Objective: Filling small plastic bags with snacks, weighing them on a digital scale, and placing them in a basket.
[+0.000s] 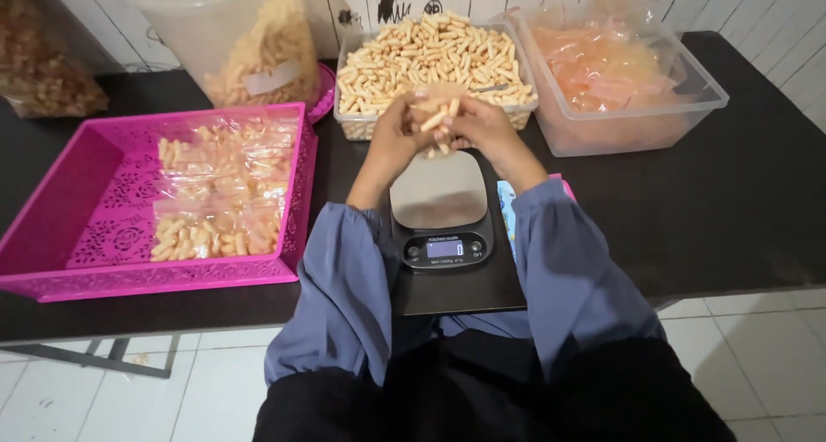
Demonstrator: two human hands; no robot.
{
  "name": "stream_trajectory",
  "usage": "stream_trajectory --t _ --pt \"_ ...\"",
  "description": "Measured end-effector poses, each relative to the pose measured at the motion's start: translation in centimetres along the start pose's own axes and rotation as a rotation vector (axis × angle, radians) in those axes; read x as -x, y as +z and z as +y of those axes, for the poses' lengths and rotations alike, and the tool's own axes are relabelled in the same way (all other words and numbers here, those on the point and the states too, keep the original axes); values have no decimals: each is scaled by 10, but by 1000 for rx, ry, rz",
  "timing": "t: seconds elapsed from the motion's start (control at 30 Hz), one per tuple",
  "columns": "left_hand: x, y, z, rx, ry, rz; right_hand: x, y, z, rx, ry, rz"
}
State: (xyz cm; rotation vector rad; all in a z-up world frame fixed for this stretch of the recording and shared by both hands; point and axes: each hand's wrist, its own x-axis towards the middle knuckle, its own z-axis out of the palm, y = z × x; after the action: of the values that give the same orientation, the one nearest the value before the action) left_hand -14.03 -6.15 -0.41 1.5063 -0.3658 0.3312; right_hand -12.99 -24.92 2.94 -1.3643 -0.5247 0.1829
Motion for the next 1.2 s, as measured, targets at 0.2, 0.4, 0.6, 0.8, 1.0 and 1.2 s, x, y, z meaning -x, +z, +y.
stream_trajectory --t 0.2,0.4,0.6,0.8,1.0,1.2 --pt "21 2 -22 15 -60 67 2 -13 50 44 -76 24" --pt "35 1 -34 22 -82 94 -7 -32 98 66 -39 24" --pt "42 2 -39 -126 -54 126 -1 -31 96 178 -71 129" --pt "50 -2 -38 -283 -32 193 7 -28 107 297 -160 196" --pt "60 -7 -2 -521 58 239 9 -28 110 684 -196 332" --pt "63 -29 -11 -559 19 369 16 -56 122 999 -232 562"
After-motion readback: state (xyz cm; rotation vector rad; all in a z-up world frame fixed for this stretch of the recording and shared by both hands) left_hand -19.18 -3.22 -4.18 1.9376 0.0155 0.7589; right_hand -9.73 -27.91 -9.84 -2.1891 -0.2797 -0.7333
